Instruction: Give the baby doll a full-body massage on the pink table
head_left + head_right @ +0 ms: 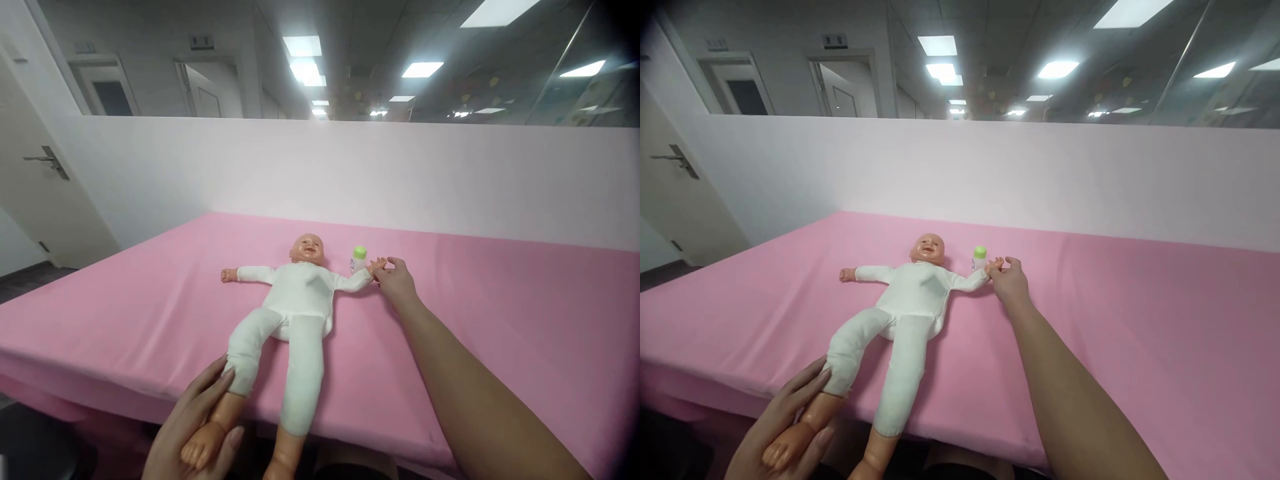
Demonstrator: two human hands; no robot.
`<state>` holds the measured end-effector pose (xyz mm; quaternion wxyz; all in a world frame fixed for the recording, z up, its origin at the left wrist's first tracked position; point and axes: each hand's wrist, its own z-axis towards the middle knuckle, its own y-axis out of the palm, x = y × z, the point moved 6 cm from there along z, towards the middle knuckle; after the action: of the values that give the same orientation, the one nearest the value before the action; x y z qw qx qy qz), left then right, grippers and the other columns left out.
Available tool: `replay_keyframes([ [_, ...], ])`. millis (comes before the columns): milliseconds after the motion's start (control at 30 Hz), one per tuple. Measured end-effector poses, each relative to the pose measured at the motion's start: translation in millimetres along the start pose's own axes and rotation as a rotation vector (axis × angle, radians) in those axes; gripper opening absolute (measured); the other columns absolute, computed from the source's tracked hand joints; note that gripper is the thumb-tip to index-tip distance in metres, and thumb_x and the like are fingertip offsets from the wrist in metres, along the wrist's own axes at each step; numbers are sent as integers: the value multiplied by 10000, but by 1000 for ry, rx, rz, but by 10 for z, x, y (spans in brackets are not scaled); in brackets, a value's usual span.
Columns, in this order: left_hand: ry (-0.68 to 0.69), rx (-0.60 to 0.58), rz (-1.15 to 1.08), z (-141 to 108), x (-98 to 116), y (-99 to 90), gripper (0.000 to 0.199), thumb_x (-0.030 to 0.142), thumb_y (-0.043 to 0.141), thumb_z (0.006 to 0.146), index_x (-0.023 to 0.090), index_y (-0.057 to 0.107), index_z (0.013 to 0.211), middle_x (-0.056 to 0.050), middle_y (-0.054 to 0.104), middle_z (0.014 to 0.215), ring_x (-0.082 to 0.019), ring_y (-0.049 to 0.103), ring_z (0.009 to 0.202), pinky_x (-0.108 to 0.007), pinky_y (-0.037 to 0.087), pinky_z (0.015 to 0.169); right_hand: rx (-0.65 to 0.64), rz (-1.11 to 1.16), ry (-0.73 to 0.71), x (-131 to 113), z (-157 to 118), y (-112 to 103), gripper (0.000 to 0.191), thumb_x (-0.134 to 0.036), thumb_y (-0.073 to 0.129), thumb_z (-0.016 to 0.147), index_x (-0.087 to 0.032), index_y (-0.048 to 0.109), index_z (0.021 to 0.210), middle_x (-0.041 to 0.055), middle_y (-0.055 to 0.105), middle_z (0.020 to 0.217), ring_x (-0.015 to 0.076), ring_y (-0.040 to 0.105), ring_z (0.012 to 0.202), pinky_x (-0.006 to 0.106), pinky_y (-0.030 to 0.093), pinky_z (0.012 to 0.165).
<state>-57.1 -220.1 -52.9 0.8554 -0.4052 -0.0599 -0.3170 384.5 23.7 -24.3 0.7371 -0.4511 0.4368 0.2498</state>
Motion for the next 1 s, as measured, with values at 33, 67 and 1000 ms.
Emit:
replay_keyframes([
  [33,3,4,3,-8,-11,4,677,361,705,870,324,494,1512,-100,541,1531,-336,603,1340,-447,581,1050,-8,-23,38,25,-3,-16,753,-463,654,845,-189,401,1500,132,733,1169,275,727,1007,380,572,828],
  [67,5,8,1,0,-13,7,682,362,702,871,322,489,1518,-99,531,1540,-336,593,1351,-449,575,1058,-31,-46,79,43,-18,-20,771,-451,664,831,-190,402,1509,144,724,1193,288,718,1029,389,565,837],
  [1000,-340,-317,-563,1577,46,672,743,557,701,883,284,479,1538,-98,544,1544,-348,571,1367,-499,507,1121,-286,-158,-860,-1124,-1126,733,439,-103,651,896,-330,735,1263,-10,732,1281,219,626,1219,401,433,1131],
])
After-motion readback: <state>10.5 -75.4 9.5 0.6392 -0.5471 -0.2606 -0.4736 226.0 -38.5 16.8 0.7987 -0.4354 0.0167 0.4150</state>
